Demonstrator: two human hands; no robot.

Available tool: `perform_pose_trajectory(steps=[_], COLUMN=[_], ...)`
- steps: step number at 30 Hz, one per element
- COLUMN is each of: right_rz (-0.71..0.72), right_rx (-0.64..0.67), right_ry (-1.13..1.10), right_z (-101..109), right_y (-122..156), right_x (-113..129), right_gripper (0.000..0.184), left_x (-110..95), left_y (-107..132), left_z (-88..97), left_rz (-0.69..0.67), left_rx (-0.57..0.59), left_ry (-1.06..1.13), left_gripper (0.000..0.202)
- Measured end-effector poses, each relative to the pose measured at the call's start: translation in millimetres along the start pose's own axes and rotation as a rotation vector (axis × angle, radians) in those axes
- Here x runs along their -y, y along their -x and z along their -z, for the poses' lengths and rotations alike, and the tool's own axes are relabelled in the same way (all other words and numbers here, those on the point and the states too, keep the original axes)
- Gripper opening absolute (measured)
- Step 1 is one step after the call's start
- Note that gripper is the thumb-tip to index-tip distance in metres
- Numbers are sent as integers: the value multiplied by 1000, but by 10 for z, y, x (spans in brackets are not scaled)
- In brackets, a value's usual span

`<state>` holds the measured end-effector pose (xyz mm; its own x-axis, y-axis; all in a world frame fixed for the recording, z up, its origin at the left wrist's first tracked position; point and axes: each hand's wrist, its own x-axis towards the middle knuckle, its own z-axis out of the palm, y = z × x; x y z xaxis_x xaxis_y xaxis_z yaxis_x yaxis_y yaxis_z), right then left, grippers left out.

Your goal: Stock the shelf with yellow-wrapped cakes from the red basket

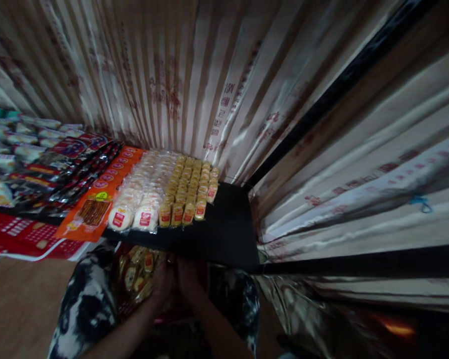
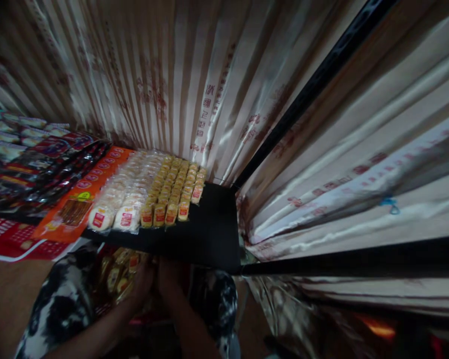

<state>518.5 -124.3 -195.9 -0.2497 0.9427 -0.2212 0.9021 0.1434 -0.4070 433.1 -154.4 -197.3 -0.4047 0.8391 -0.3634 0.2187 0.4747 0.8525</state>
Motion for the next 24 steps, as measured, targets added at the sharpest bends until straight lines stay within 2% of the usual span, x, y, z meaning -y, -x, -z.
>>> perform_pose_trajectory(steps=[3,6,10,15,18,22,24], right_rz=[31,125,228,280,316,253,195], right_rx=[-13,-63,-147,-352,-469,-598,-617], right_ry=[60,28,-75,-219,-295,-413,-472], right_z=[55,124,245,371,450,605,707], right_y=[222,437,618,695,715,721,707], right_x=[105,158,154,89,41,-11,-38], right_gripper=[43,42,35,35,35,34,35], left_x=[59,128,76,-240,-477,-741,-825], left_y=[150,301,492,666,722,767,785], left_z=[121,246,357,375,372,372,357], left_rz=[-76,-143,-196,-265,-266,-264,-306], left_rx=[-49,-60,-88,-86,-36,60,95], left_ry=[120,184,199,235,292,379,360], left_gripper=[40,39,39,43,44,42,36])
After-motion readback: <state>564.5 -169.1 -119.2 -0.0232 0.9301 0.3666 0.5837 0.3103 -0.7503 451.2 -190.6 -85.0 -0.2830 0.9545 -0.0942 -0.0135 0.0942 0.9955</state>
